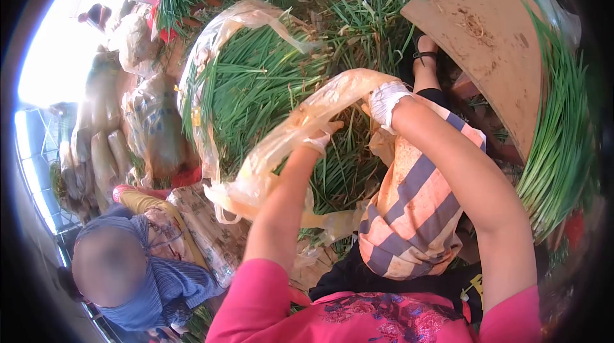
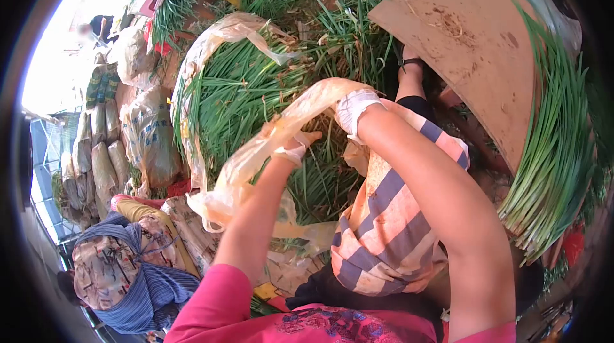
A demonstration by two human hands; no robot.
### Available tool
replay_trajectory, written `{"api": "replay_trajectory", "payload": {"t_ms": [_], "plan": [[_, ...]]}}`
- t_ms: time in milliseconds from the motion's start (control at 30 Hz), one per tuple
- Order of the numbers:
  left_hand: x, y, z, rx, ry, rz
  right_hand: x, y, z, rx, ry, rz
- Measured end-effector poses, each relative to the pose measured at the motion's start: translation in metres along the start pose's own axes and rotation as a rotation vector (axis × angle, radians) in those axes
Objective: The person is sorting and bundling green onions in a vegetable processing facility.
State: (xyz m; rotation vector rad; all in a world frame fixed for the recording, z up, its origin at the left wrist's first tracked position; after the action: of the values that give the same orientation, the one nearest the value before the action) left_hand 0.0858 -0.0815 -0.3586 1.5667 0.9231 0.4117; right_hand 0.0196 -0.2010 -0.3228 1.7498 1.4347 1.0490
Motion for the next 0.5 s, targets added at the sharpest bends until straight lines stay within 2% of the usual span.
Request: {"api": "replay_trajectory", "payload": {"t_ms": [100,200,233,333,367,467,500], "plan": [[0.007,-0.017,-0.014,0.087,0.166,-0.235,-0.002,0.019,-0.020,0.081,0.010,-0.085],[-0.013,-0.001,-0.021,-0.006,-0.052,-0.121,-0.005,0.028,-0.017,0.060,-0.029,0.033],[-0.012,-0.009,-0.014,0.063,-0.135,-0.159,0.002,0.035,-0.023,0.100,-0.018,0.010],[-0.004,-0.014,-0.005,0.262,0.007,-0.080,-0.002,0.031,-0.030,0.024,-0.092,0.130],[-0.002,-0.018,-0.012,0.393,0.149,-0.106,0.000,0.027,-0.033,0.039,-0.077,0.105],[-0.012,-0.021,-0.042,0.408,0.157,-0.228,-0.007,0.028,-0.046,0.058,-0.044,0.021],[-0.028,0.000,-0.064,0.197,0.029,-0.398,-0.015,0.027,-0.050,0.022,-0.085,0.096]]}}
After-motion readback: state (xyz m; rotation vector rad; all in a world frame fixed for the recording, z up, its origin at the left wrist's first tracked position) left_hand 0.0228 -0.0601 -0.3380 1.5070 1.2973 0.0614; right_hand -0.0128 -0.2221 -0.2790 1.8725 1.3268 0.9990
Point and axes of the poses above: each hand's wrist, its own z-axis towards the middle knuckle, its own y-axis out of the back of the hand, x = y × z, the point moved 10 cm from there along z, towards the middle knuckle
